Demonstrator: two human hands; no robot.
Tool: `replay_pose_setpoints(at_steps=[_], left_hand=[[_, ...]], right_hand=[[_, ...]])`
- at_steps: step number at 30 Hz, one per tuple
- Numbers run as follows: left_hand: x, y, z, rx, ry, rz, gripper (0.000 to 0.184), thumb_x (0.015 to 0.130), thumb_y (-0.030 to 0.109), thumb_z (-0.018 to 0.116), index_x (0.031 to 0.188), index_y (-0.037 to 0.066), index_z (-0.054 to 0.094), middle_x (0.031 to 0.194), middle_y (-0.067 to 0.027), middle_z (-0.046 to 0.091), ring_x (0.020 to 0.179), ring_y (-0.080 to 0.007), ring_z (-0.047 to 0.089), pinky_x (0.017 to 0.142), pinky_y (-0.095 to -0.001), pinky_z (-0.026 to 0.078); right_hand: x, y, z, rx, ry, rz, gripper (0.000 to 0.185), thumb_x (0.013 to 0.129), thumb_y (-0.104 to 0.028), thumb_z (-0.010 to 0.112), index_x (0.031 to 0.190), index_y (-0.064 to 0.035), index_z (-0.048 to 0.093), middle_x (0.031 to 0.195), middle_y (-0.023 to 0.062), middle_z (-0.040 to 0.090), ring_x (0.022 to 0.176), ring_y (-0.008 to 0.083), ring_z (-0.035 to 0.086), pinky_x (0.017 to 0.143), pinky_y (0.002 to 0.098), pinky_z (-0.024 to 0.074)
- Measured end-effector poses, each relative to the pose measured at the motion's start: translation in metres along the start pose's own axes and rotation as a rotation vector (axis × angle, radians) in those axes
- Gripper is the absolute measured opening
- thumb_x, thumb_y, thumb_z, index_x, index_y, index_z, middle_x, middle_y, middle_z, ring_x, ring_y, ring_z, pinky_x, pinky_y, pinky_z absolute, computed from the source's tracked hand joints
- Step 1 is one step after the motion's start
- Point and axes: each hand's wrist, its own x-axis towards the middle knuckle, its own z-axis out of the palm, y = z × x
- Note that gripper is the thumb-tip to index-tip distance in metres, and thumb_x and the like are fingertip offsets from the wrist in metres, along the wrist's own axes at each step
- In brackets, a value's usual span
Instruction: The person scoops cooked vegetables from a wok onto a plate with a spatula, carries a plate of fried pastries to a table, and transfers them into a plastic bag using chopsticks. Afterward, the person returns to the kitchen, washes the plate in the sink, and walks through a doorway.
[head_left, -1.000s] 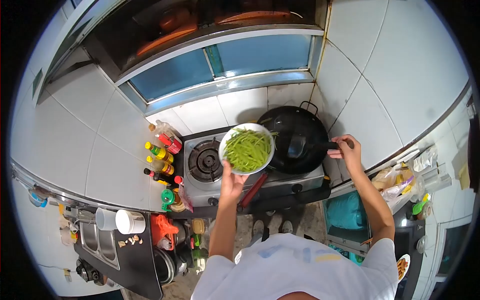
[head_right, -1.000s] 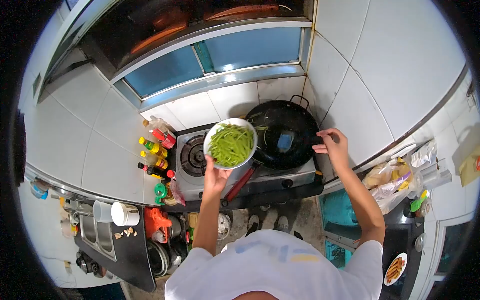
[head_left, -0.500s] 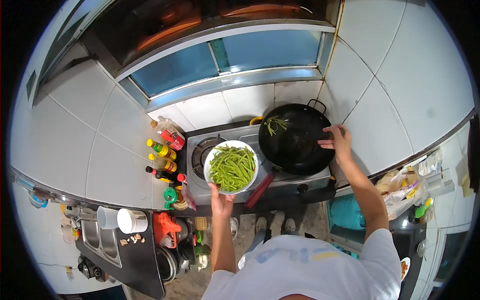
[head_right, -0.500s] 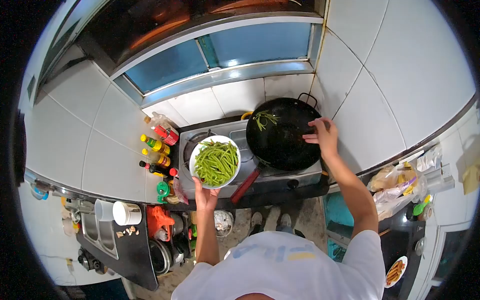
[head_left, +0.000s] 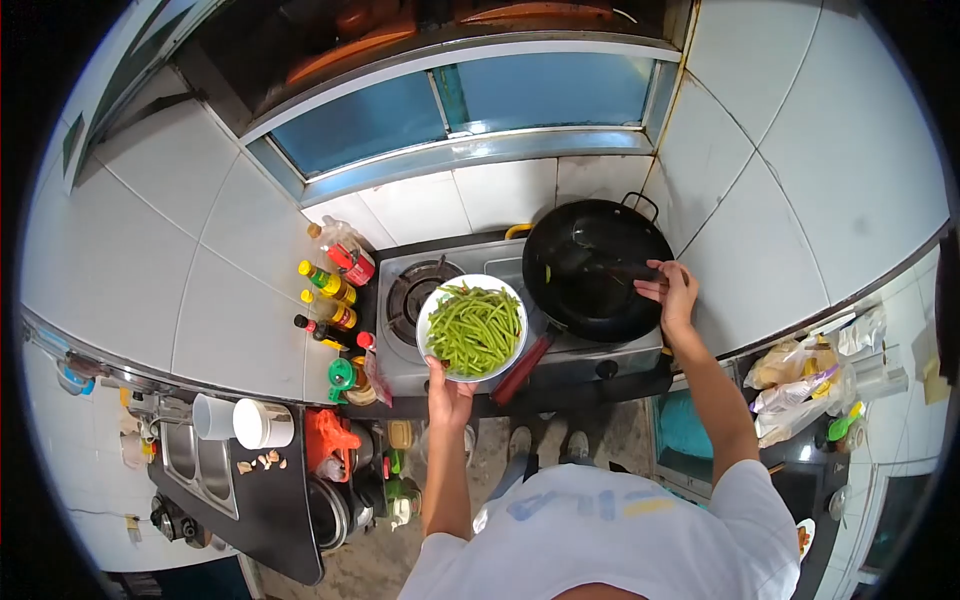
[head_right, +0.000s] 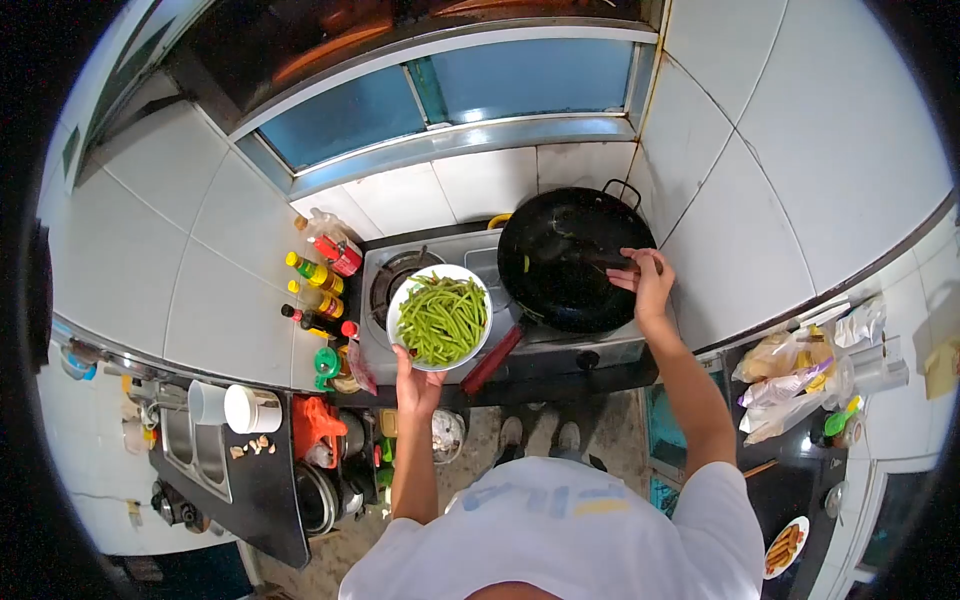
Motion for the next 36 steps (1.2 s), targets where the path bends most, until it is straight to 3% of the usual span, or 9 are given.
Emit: replay_pose_setpoints(at_steps=[11, 17, 21, 24, 27, 29, 32, 35, 36], left_hand=[[-0.004, 0.002, -0.007, -0.007, 0.004, 0.022, 0.067, 0.089, 0.051, 0.050, 0.139, 0.009, 0.033, 0.139, -0.0087, 0.043, 0.124, -0.0269, 0.047, 0.099, -0.0428, 0.045], [-0.005, 0.003, -0.006, -0.007, -0.013, 0.045, 0.066, 0.091, 0.050, 0.049, 0.140, 0.009, 0.032, 0.140, -0.0093, 0.041, 0.125, -0.0278, 0.046, 0.099, -0.0443, 0.044], [-0.004, 0.002, -0.014, -0.019, -0.005, 0.035, 0.065, 0.091, 0.049, 0.050, 0.138, 0.008, 0.032, 0.139, -0.0102, 0.041, 0.122, -0.0280, 0.049, 0.095, -0.0455, 0.048], [-0.008, 0.005, -0.016, -0.049, -0.017, 0.024, 0.064, 0.092, 0.048, 0.048, 0.139, 0.008, 0.031, 0.139, -0.0106, 0.042, 0.121, -0.0281, 0.049, 0.095, -0.0451, 0.048], [-0.006, 0.005, -0.021, -0.043, -0.007, 0.019, 0.064, 0.092, 0.049, 0.048, 0.139, 0.008, 0.031, 0.138, -0.0108, 0.043, 0.121, -0.0282, 0.050, 0.094, -0.0446, 0.049], [-0.005, 0.007, -0.021, -0.013, 0.004, 0.024, 0.065, 0.091, 0.051, 0.047, 0.139, 0.009, 0.033, 0.138, -0.0102, 0.044, 0.122, -0.0278, 0.049, 0.096, -0.0448, 0.048], [0.001, 0.006, -0.026, 0.011, -0.006, 0.025, 0.065, 0.091, 0.052, 0.047, 0.139, 0.010, 0.033, 0.138, -0.0099, 0.044, 0.123, -0.0277, 0.048, 0.096, -0.0447, 0.047], [0.006, 0.006, -0.025, 0.028, -0.001, 0.035, 0.065, 0.091, 0.051, 0.047, 0.139, 0.010, 0.033, 0.139, -0.0101, 0.043, 0.123, -0.0278, 0.048, 0.097, -0.0447, 0.047], [0.007, 0.006, -0.024, 0.034, 0.003, 0.043, 0.065, 0.091, 0.051, 0.047, 0.139, 0.010, 0.032, 0.139, -0.0101, 0.042, 0.124, -0.0278, 0.047, 0.097, -0.0448, 0.046]], right_hand=[[0.042, -0.119, 0.021, -0.742, -0.233, -0.005, 0.025, 0.087, -0.017, 0.052, 0.093, 0.0067, 0.057, 0.087, 0.0141, 0.064, 0.051, 0.0255, 0.064, 0.042, 0.0287, 0.0527], [0.067, -0.092, 0.039, -0.705, -0.120, 0.056, 0.026, 0.086, -0.018, 0.053, 0.092, 0.0066, 0.057, 0.084, 0.0128, 0.064, 0.052, 0.0262, 0.065, 0.043, 0.0307, 0.0541], [0.068, -0.072, 0.045, -0.563, -0.268, 0.047, 0.022, 0.088, -0.017, 0.055, 0.091, 0.0039, 0.059, 0.085, 0.0105, 0.063, 0.056, 0.0224, 0.065, 0.047, 0.0298, 0.0546], [0.065, -0.076, 0.046, -0.909, -0.522, -0.169, 0.014, 0.083, -0.012, 0.058, 0.089, 0.0008, 0.059, 0.083, 0.0091, 0.063, 0.060, 0.0216, 0.064, 0.052, 0.0311, 0.0526], [0.048, -0.058, 0.043, -1.217, -0.975, -0.731, 0.013, 0.073, -0.008, 0.060, 0.086, -0.0027, 0.058, 0.081, 0.0095, 0.061, 0.064, 0.0265, 0.062, 0.058, 0.0356, 0.0497], [0.015, -0.056, 0.053, -1.339, -1.077, -0.622, 0.019, 0.068, -0.013, 0.061, 0.085, -0.0061, 0.056, 0.080, 0.0119, 0.059, 0.071, 0.0339, 0.059, 0.062, 0.0427, 0.0480], [-0.003, -0.040, 0.049, -1.377, -1.410, -0.815, 0.021, 0.069, -0.018, 0.061, 0.085, -0.0065, 0.055, 0.080, 0.0112, 0.057, 0.069, 0.0344, 0.059, 0.061, 0.0456, 0.0470], [-0.018, -0.066, 0.052, -1.451, -1.582, -0.828, 0.015, 0.070, -0.010, 0.057, 0.083, -0.0039, 0.055, 0.092, 0.0092, 0.061, 0.070, 0.0300, 0.060, 0.060, 0.0371, 0.0495], [-0.023, -0.080, 0.052, -1.375, -1.475, -0.731, 0.016, 0.071, -0.010, 0.057, 0.085, -0.0033, 0.055, 0.092, 0.0096, 0.061, 0.071, 0.0292, 0.061, 0.060, 0.0374, 0.0495]])
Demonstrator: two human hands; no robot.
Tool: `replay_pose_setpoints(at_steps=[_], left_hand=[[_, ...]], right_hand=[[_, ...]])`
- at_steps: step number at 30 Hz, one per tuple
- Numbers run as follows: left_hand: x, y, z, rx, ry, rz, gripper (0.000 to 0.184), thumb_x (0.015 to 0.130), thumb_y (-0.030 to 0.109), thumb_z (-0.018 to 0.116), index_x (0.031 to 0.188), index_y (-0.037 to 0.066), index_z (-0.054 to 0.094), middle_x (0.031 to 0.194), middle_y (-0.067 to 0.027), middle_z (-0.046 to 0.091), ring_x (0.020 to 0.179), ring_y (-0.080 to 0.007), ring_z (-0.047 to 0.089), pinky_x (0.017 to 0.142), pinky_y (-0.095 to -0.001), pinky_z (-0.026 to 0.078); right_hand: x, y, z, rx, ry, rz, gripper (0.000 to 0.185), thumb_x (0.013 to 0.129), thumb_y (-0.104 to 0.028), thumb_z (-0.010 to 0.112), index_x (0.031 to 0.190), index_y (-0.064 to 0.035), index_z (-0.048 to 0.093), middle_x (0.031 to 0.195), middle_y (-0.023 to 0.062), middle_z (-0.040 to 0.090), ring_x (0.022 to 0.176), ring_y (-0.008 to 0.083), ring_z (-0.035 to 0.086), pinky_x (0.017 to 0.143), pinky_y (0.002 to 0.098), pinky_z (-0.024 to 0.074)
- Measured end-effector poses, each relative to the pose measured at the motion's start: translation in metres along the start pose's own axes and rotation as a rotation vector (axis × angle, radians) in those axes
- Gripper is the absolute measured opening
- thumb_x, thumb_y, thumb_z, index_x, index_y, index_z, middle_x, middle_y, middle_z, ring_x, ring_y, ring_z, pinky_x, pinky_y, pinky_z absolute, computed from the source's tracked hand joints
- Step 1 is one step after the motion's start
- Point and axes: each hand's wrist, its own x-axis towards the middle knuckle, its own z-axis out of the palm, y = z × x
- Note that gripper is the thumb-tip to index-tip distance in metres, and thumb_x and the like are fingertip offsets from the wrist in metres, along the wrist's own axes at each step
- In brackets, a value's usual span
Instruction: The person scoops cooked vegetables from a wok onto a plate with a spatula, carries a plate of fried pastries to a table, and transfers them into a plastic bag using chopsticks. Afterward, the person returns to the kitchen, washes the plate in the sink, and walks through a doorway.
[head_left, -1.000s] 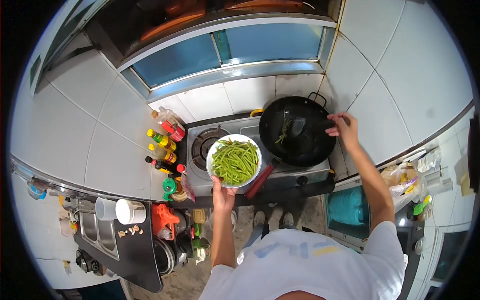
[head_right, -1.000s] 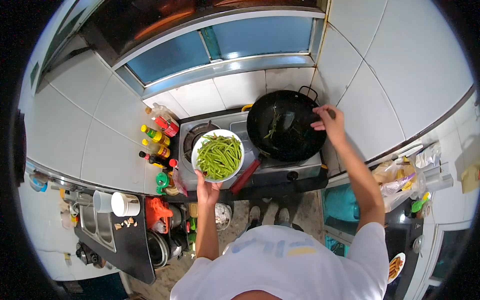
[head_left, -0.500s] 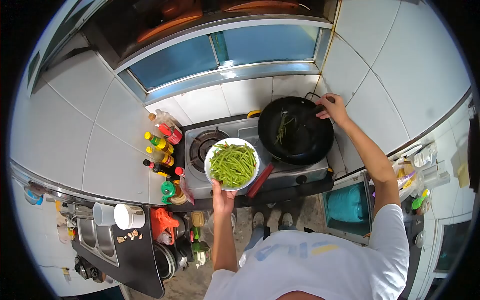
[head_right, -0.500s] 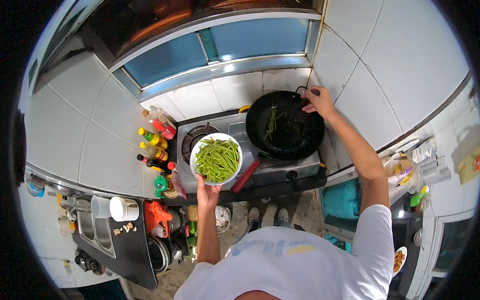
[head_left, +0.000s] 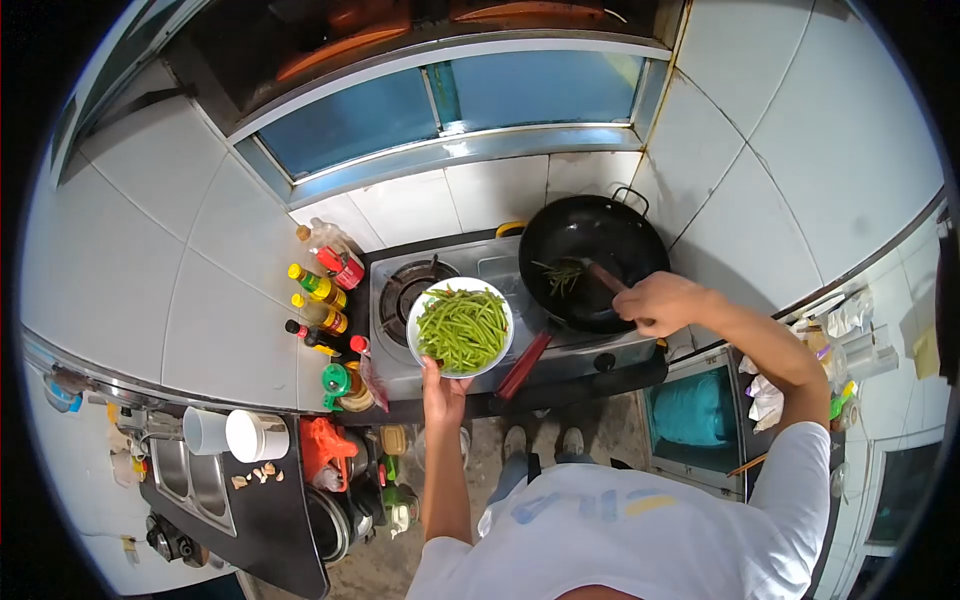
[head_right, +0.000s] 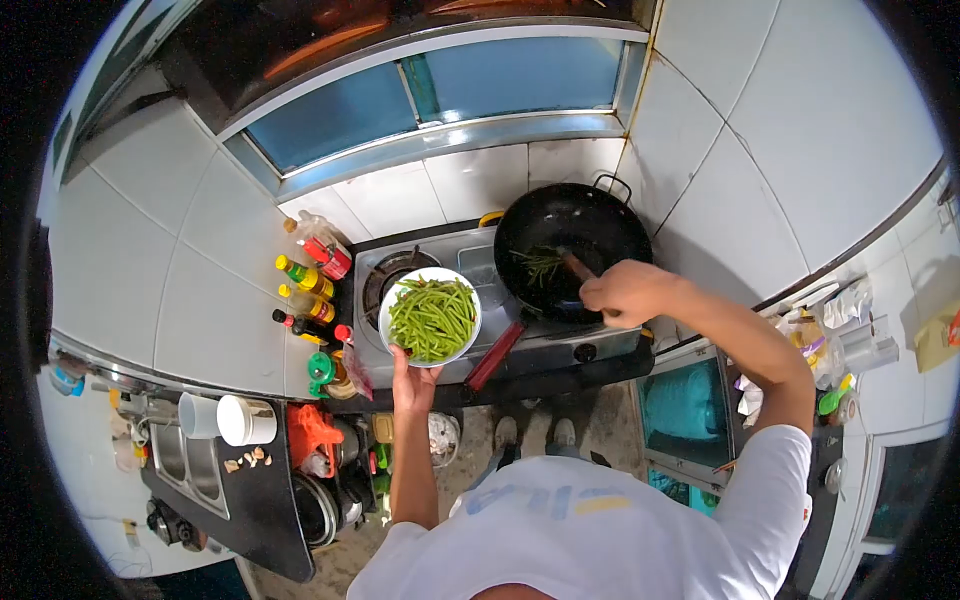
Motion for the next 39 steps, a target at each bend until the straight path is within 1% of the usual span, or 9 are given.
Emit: replay_pose_setpoints(at_steps=[2, 4, 6, 9, 12, 17, 25, 31, 39], left_hand=[[0.004, -0.001, -0.003, -0.003, -0.024, -0.016, 0.063, 0.093, 0.049, 0.046, 0.139, 0.010, 0.032, 0.141, -0.0102, 0.040, 0.126, -0.0282, 0.045, 0.098, -0.0454, 0.045], [0.011, -0.003, -0.009, 0.006, -0.037, -0.027, 0.062, 0.093, 0.049, 0.046, 0.139, 0.009, 0.031, 0.141, -0.0100, 0.040, 0.126, -0.0284, 0.044, 0.098, -0.0455, 0.044], [0.020, -0.005, -0.009, 0.034, -0.022, -0.031, 0.061, 0.094, 0.047, 0.046, 0.139, 0.010, 0.030, 0.140, -0.0100, 0.041, 0.125, -0.0283, 0.045, 0.098, -0.0457, 0.045], [0.036, -0.010, -0.011, 0.066, -0.011, -0.034, 0.058, 0.094, 0.045, 0.046, 0.139, 0.012, 0.030, 0.137, -0.0096, 0.043, 0.122, -0.0278, 0.047, 0.096, -0.0454, 0.046], [0.051, -0.018, -0.014, 0.048, -0.001, -0.054, 0.056, 0.094, 0.044, 0.047, 0.139, 0.015, 0.029, 0.136, -0.0088, 0.043, 0.119, -0.0267, 0.049, 0.094, -0.0435, 0.048], [0.075, -0.033, -0.025, 0.042, 0.014, -0.099, 0.052, 0.095, 0.041, 0.048, 0.138, 0.017, 0.030, 0.135, -0.0082, 0.044, 0.119, -0.0263, 0.049, 0.093, -0.0436, 0.049], [0.116, -0.048, -0.032, -0.016, -0.020, -0.140, 0.043, 0.095, 0.034, 0.050, 0.133, 0.019, 0.035, 0.133, -0.0067, 0.044, 0.119, -0.0262, 0.048, 0.091, -0.0478, 0.048], [0.132, -0.061, -0.039, -0.081, -0.006, -0.181, 0.047, 0.093, 0.032, 0.056, 0.132, 0.020, 0.034, 0.133, -0.0068, 0.043, 0.118, -0.0267, 0.048, 0.092, -0.0512, 0.047], [0.134, -0.072, -0.051, -0.108, -0.023, -0.230, 0.053, 0.090, 0.034, 0.059, 0.134, 0.020, 0.034, 0.131, -0.0067, 0.045, 0.119, -0.0261, 0.048, 0.092, -0.0481, 0.048]], right_hand=[[-0.017, -0.006, -0.021, 0.217, 0.160, 0.163, 0.018, 0.073, -0.010, 0.056, 0.088, -0.0022, 0.056, 0.093, 0.0106, 0.063, 0.072, 0.0277, 0.063, 0.061, 0.0379, 0.0494], [-0.034, 0.016, -0.015, 0.434, 0.539, 0.334, 0.018, 0.077, -0.010, 0.055, 0.092, -0.0007, 0.057, 0.095, 0.0109, 0.064, 0.069, 0.0221, 0.065, 0.059, 0.0331, 0.0517], [-0.047, 0.029, -0.025, 0.858, 0.791, 0.827, 0.022, 0.084, -0.017, 0.055, 0.094, 0.0025, 0.056, 0.089, 0.0115, 0.064, 0.064, 0.0215, 0.066, 0.052, 0.0300, 0.0540], [-0.054, 0.048, -0.034, 0.933, 0.898, 1.046, 0.031, 0.088, -0.024, 0.053, 0.094, 0.0067, 0.055, 0.089, 0.0141, 0.063, 0.056, 0.0246, 0.065, 0.047, 0.0285, 0.0559], [-0.045, 0.049, -0.024, 0.996, 0.945, 1.136, 0.040, 0.089, -0.028, 0.054, 0.096, 0.0107, 0.054, 0.092, 0.0170, 0.063, 0.055, 0.0274, 0.066, 0.045, 0.0315, 0.0567], [-0.003, 0.057, 0.005, 1.044, 1.082, 0.997, 0.035, 0.089, -0.023, 0.050, 0.099, 0.0112, 0.051, 0.095, 0.0205, 0.064, 0.057, 0.0291, 0.066, 0.048, 0.0324, 0.0577], [0.050, 0.064, -0.034, 1.089, 0.767, 0.792, 0.022, 0.083, -0.018, 0.050, 0.087, 0.0031, 0.053, 0.096, 0.0200, 0.064, 0.060, 0.0249, 0.066, 0.051, 0.0288, 0.0566], [0.038, 0.051, -0.044, 1.176, 0.794, 0.750, 0.019, 0.081, -0.016, 0.050, 0.085, 0.0022, 0.054, 0.096, 0.0201, 0.064, 0.058, 0.0251, 0.067, 0.051, 0.0291, 0.0575], [0.034, 0.059, -0.049, 1.216, 0.821, 0.763, 0.019, 0.080, -0.016, 0.047, 0.085, 0.0012, 0.052, 0.098, 0.0202, 0.062, 0.059, 0.0249, 0.067, 0.052, 0.0296, 0.0583]])
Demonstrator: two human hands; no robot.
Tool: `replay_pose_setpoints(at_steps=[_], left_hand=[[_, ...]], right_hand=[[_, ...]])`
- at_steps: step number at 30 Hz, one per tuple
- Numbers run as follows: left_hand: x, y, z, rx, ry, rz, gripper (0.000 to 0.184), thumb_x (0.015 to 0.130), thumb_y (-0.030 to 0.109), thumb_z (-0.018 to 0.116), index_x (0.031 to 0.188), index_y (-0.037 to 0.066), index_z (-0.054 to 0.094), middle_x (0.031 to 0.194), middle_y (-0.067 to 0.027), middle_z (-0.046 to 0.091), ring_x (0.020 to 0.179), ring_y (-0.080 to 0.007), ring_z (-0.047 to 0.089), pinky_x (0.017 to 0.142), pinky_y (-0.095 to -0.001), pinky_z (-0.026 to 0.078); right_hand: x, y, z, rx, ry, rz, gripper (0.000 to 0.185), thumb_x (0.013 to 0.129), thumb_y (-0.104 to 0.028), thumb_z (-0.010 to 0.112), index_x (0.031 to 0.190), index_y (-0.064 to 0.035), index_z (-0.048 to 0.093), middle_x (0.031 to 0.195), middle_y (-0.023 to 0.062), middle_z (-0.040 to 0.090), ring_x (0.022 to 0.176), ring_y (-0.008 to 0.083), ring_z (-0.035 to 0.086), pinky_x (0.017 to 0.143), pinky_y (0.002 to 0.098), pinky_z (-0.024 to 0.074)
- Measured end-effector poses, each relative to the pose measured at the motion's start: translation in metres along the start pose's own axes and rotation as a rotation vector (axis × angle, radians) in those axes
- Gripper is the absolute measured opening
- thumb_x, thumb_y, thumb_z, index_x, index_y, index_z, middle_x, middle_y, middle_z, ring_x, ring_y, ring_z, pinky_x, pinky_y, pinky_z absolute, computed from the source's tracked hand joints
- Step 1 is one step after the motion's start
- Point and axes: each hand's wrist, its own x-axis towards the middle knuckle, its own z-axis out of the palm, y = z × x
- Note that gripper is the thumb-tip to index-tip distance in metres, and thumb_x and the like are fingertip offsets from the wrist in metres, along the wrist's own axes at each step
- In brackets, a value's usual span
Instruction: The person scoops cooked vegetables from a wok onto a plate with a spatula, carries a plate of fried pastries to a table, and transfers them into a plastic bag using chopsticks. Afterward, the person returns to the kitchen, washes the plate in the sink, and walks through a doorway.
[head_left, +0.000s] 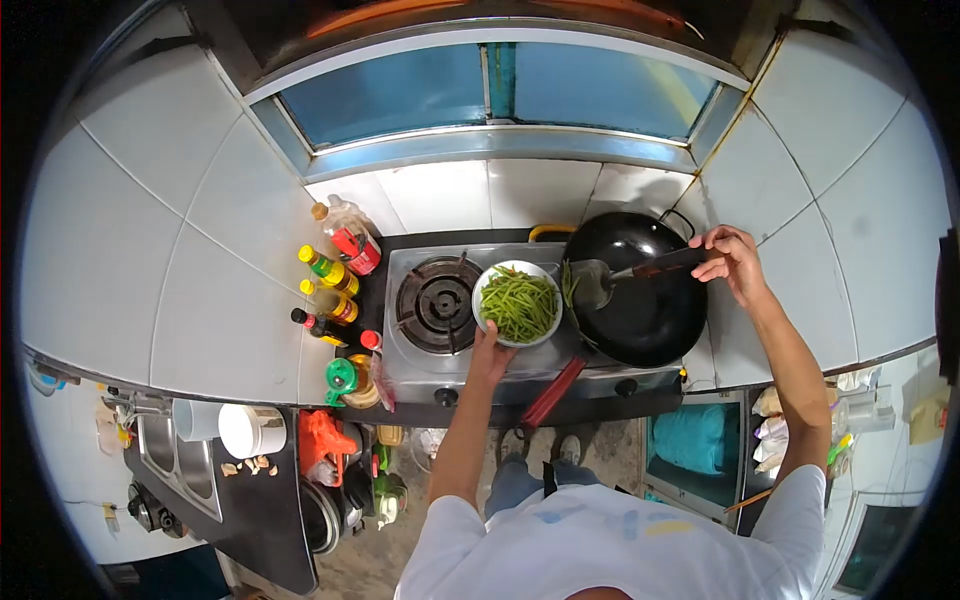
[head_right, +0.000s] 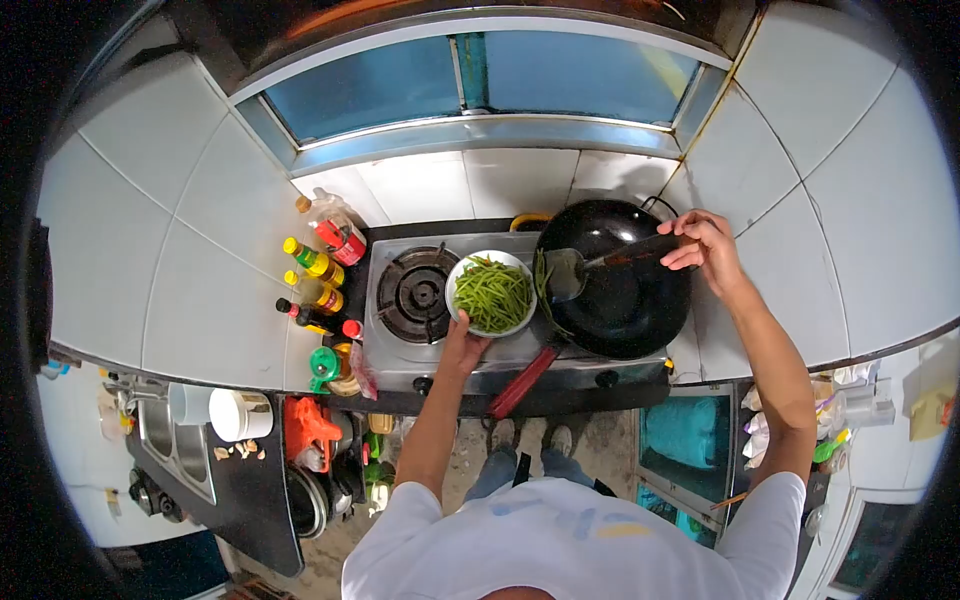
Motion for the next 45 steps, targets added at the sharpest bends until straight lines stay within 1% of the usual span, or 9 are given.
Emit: replay_pose_setpoints(at_steps=[4, 9, 13, 15, 21, 31, 33, 37, 45], left_hand=[[-0.007, 0.004, 0.008, 0.004, -0.007, 0.011, 0.051, 0.091, 0.034, 0.059, 0.133, 0.020, 0.036, 0.132, -0.0065, 0.045, 0.119, -0.0257, 0.048, 0.094, -0.0482, 0.047], [-0.022, 0.011, 0.012, 0.005, -0.046, 0.030, 0.058, 0.090, 0.038, 0.058, 0.137, 0.015, 0.033, 0.136, -0.0069, 0.043, 0.123, -0.0247, 0.045, 0.098, -0.0446, 0.045], [-0.042, 0.021, 0.008, 0.039, -0.079, 0.098, 0.053, 0.094, 0.040, 0.049, 0.137, 0.015, 0.033, 0.136, -0.0070, 0.043, 0.123, -0.0241, 0.046, 0.097, -0.0422, 0.046], [-0.051, 0.026, 0.007, 0.028, -0.080, 0.121, 0.053, 0.095, 0.042, 0.046, 0.138, 0.014, 0.032, 0.136, -0.0073, 0.044, 0.122, -0.0240, 0.047, 0.097, -0.0415, 0.046], [-0.071, 0.046, 0.011, -0.020, -0.137, 0.145, 0.052, 0.096, 0.040, 0.044, 0.140, 0.015, 0.028, 0.139, -0.0074, 0.041, 0.125, -0.0256, 0.045, 0.099, -0.0456, 0.043], [-0.116, 0.062, 0.081, 0.059, -0.091, 0.120, 0.054, 0.093, 0.042, 0.051, 0.137, 0.016, 0.033, 0.135, -0.0075, 0.046, 0.120, -0.0259, 0.051, 0.095, -0.0474, 0.047], [-0.124, 0.058, 0.094, 0.057, -0.085, 0.120, 0.056, 0.092, 0.044, 0.051, 0.136, 0.014, 0.035, 0.134, -0.0082, 0.048, 0.120, -0.0263, 0.051, 0.095, -0.0466, 0.047], [-0.134, 0.051, 0.123, 0.020, -0.140, 0.108, 0.065, 0.088, 0.050, 0.054, 0.137, 0.010, 0.036, 0.136, -0.0092, 0.047, 0.121, -0.0260, 0.050, 0.097, -0.0436, 0.045], [-0.173, 0.010, 0.181, 0.062, -0.183, 0.093, 0.067, 0.089, 0.053, 0.050, 0.138, 0.009, 0.035, 0.137, -0.0101, 0.046, 0.123, -0.0273, 0.048, 0.100, -0.0446, 0.043]], right_hand=[[-0.017, -0.032, 0.005, -0.052, -0.057, -0.098, 0.019, 0.082, -0.016, 0.045, 0.084, 0.0014, 0.052, 0.099, 0.0210, 0.061, 0.061, 0.0252, 0.067, 0.053, 0.0305, 0.0586], [-0.051, -0.003, 0.079, -0.135, -0.262, -0.228, 0.010, 0.080, -0.001, 0.047, 0.085, 0.0034, 0.055, 0.103, 0.0199, 0.060, 0.072, 0.0232, 0.067, 0.064, 0.0295, 0.0569], [-0.084, -0.005, 0.109, -0.581, -0.470, -0.834, 0.011, 0.064, 0.000, 0.058, 0.075, 0.0000, 0.057, 0.084, 0.0169, 0.065, 0.060, 0.0236, 0.062, 0.056, 0.0294, 0.0511], [-0.100, 0.000, 0.115, -0.567, -0.468, -1.007, 0.010, 0.063, -0.002, 0.059, 0.073, -0.0019, 0.057, 0.086, 0.0149, 0.065, 0.059, 0.0252, 0.062, 0.053, 0.0300, 0.0513], [-0.146, 0.016, 0.108, -0.597, -0.316, -1.159, 0.010, 0.063, -0.004, 0.060, 0.072, -0.0053, 0.057, 0.087, 0.0134, 0.066, 0.065, 0.0236, 0.066, 0.054, 0.0294, 0.0530], [-0.216, 0.022, 0.080, -0.424, -0.010, -1.064, 0.005, 0.070, -0.006, 0.056, 0.073, -0.0010, 0.056, 0.086, 0.0202, 0.065, 0.073, 0.0296, 0.067, 0.064, 0.0363, 0.0558], [-0.220, 0.037, 0.070, -0.013, 0.143, -0.930, 0.014, 0.084, -0.011, 0.049, 0.082, 0.0025, 0.051, 0.097, 0.0252, 0.058, 0.072, 0.0359, 0.067, 0.065, 0.0393, 0.0579], [-0.231, 0.040, 0.015, 0.669, 0.349, -0.628, 0.023, 0.090, -0.024, 0.047, 0.090, -0.0014, 0.048, 0.106, 0.0192, 0.056, 0.071, 0.0346, 0.068, 0.061, 0.0360, 0.0600], [-0.278, 0.067, -0.053, 0.961, 0.481, -0.532, 0.019, 0.090, -0.025, 0.047, 0.089, -0.0066, 0.052, 0.105, 0.0152, 0.063, 0.068, 0.0286, 0.069, 0.057, 0.0338, 0.0595]])
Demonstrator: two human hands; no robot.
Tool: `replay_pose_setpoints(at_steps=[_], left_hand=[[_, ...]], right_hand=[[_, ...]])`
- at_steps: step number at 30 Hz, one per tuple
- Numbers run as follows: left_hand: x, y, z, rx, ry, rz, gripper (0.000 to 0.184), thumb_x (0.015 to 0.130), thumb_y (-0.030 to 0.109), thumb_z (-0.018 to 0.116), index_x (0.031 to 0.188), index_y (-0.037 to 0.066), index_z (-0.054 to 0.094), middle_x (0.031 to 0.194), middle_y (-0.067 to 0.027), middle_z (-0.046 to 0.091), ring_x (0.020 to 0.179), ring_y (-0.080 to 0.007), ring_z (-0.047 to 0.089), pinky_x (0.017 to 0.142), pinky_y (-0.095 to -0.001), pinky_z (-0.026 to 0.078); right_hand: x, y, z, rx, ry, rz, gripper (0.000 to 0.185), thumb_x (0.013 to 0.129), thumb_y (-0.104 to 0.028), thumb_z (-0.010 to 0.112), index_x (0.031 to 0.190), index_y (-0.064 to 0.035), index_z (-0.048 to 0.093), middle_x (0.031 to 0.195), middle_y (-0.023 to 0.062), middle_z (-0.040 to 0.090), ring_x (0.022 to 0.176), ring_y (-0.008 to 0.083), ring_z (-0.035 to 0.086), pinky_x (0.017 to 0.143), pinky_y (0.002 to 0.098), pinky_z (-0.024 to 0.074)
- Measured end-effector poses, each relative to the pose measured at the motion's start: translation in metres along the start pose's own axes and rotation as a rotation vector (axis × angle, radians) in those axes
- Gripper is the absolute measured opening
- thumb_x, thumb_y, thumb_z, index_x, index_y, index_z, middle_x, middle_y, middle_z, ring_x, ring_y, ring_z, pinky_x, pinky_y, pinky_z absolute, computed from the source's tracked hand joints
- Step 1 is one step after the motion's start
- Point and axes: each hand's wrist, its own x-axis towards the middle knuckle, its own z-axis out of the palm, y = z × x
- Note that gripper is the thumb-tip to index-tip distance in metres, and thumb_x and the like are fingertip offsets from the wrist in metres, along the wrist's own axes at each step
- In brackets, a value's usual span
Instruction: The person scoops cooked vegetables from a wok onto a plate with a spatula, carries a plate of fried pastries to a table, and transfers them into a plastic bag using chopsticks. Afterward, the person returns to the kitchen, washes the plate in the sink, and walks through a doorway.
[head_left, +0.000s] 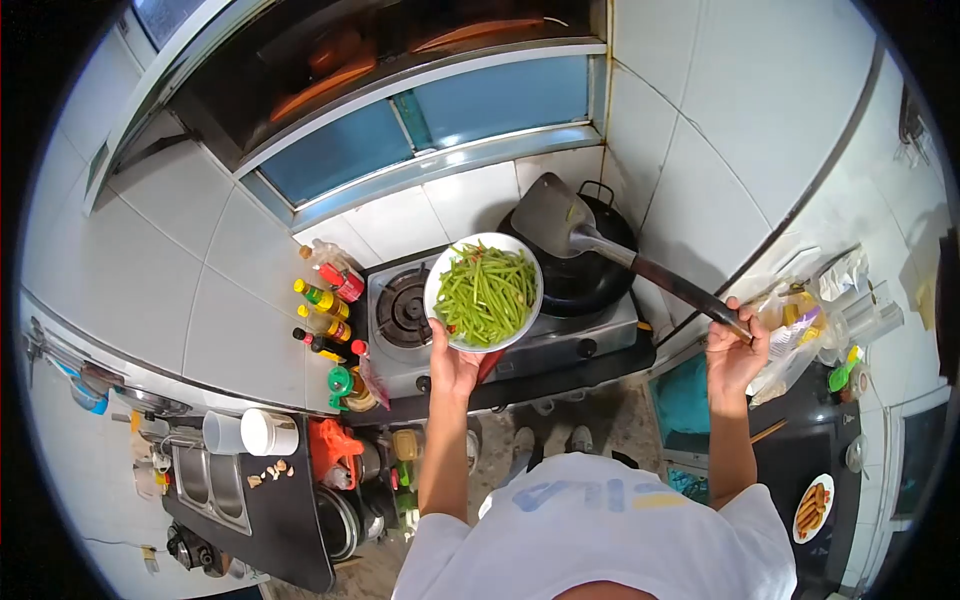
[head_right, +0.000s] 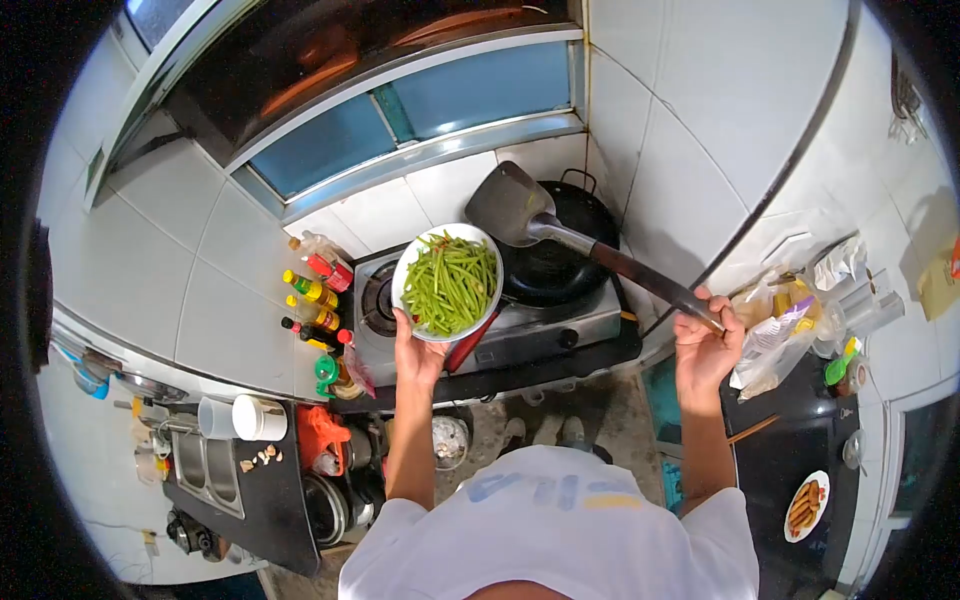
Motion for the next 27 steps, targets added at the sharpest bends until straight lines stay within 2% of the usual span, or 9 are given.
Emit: replay_pose_setpoints(at_steps=[5, 6, 8, 11, 14, 19, 23, 26, 27], left_hand=[[-0.036, -0.051, 0.001, -0.037, 0.079, -0.071, 0.062, 0.090, 0.051, 0.049, 0.134, 0.008, 0.040, 0.131, -0.0095, 0.052, 0.116, -0.0271, 0.054, 0.094, -0.0431, 0.049], [-0.041, -0.056, -0.004, -0.024, 0.067, -0.082, 0.060, 0.091, 0.049, 0.048, 0.135, 0.008, 0.039, 0.133, -0.0094, 0.050, 0.119, -0.0267, 0.052, 0.096, -0.0439, 0.047], [-0.051, -0.061, -0.005, -0.008, 0.015, -0.117, 0.061, 0.091, 0.048, 0.048, 0.136, 0.008, 0.038, 0.135, -0.0096, 0.048, 0.121, -0.0264, 0.050, 0.098, -0.0443, 0.045], [-0.056, -0.059, -0.002, 0.018, 0.003, -0.136, 0.062, 0.092, 0.048, 0.048, 0.138, 0.008, 0.036, 0.137, -0.0097, 0.046, 0.123, -0.0263, 0.048, 0.100, -0.0443, 0.043], [-0.050, -0.056, -0.013, 0.062, -0.004, -0.146, 0.062, 0.092, 0.048, 0.048, 0.138, 0.008, 0.035, 0.136, -0.0097, 0.047, 0.123, -0.0260, 0.048, 0.100, -0.0442, 0.043], [-0.041, -0.043, -0.018, 0.324, -0.041, -0.187, 0.058, 0.095, 0.045, 0.046, 0.137, 0.008, 0.034, 0.133, -0.0121, 0.049, 0.116, -0.0261, 0.054, 0.093, -0.0430, 0.049], [-0.035, -0.055, -0.018, 0.347, -0.082, -0.342, 0.054, 0.095, 0.043, 0.046, 0.136, 0.009, 0.036, 0.131, -0.0099, 0.050, 0.113, -0.0248, 0.056, 0.088, -0.0421, 0.052], [-0.034, -0.086, -0.010, 0.334, -0.139, -0.437, 0.053, 0.095, 0.043, 0.046, 0.135, 0.009, 0.037, 0.131, -0.0082, 0.050, 0.113, -0.0243, 0.056, 0.088, -0.0422, 0.052], [-0.032, -0.098, -0.011, 0.354, -0.139, -0.480, 0.057, 0.094, 0.044, 0.047, 0.137, 0.009, 0.035, 0.133, -0.0087, 0.049, 0.117, -0.0256, 0.053, 0.092, -0.0443, 0.049]], right_hand=[[0.011, -0.006, -0.020, -0.310, 0.041, -0.087, 0.023, 0.091, -0.023, 0.046, 0.096, -0.0019, 0.052, 0.107, 0.0188, 0.059, 0.068, 0.0304, 0.067, 0.059, 0.0351, 0.0574], [0.017, -0.001, -0.023, -0.365, 0.056, -0.070, 0.023, 0.090, -0.022, 0.047, 0.096, -0.0008, 0.052, 0.106, 0.0186, 0.059, 0.067, 0.0306, 0.066, 0.061, 0.0356, 0.0566], [0.026, 0.010, -0.035, -0.392, 0.029, -0.063, 0.022, 0.090, -0.021, 0.046, 0.095, 0.0002, 0.052, 0.106, 0.0187, 0.059, 0.067, 0.0302, 0.066, 0.060, 0.0358, 0.0565], [0.015, 0.007, -0.030, -0.344, 0.128, -0.040, 0.022, 0.090, -0.021, 0.046, 0.093, 0.0000, 0.051, 0.106, 0.0194, 0.058, 0.066, 0.0297, 0.066, 0.059, 0.0351, 0.0572], [-0.009, -0.008, -0.024, -0.278, 0.000, -0.116, 0.023, 0.091, -0.022, 0.046, 0.091, 0.0000, 0.050, 0.106, 0.0200, 0.058, 0.064, 0.0289, 0.066, 0.057, 0.0343, 0.0580], [-0.049, -0.015, -0.007, -0.461, -0.139, -0.281, 0.030, 0.092, -0.028, 0.048, 0.087, 0.0019, 0.049, 0.099, 0.0207, 0.057, 0.062, 0.0281, 0.066, 0.053, 0.0334, 0.0585], [-0.088, -0.028, -0.005, -0.479, -0.092, -0.276, 0.032, 0.090, -0.028, 0.051, 0.084, 0.0032, 0.050, 0.096, 0.0219, 0.057, 0.057, 0.0286, 0.065, 0.052, 0.0342, 0.0579], [-0.127, -0.056, -0.013, -0.586, -0.163, -0.348, 0.034, 0.089, -0.030, 0.053, 0.082, 0.0033, 0.050, 0.092, 0.0225, 0.057, 0.056, 0.0286, 0.064, 0.051, 0.0350, 0.0570], [-0.142, -0.066, -0.017, -0.643, -0.172, -0.371, 0.034, 0.088, -0.029, 0.054, 0.078, 0.0035, 0.051, 0.089, 0.0228, 0.057, 0.056, 0.0286, 0.064, 0.051, 0.0356, 0.0560]])
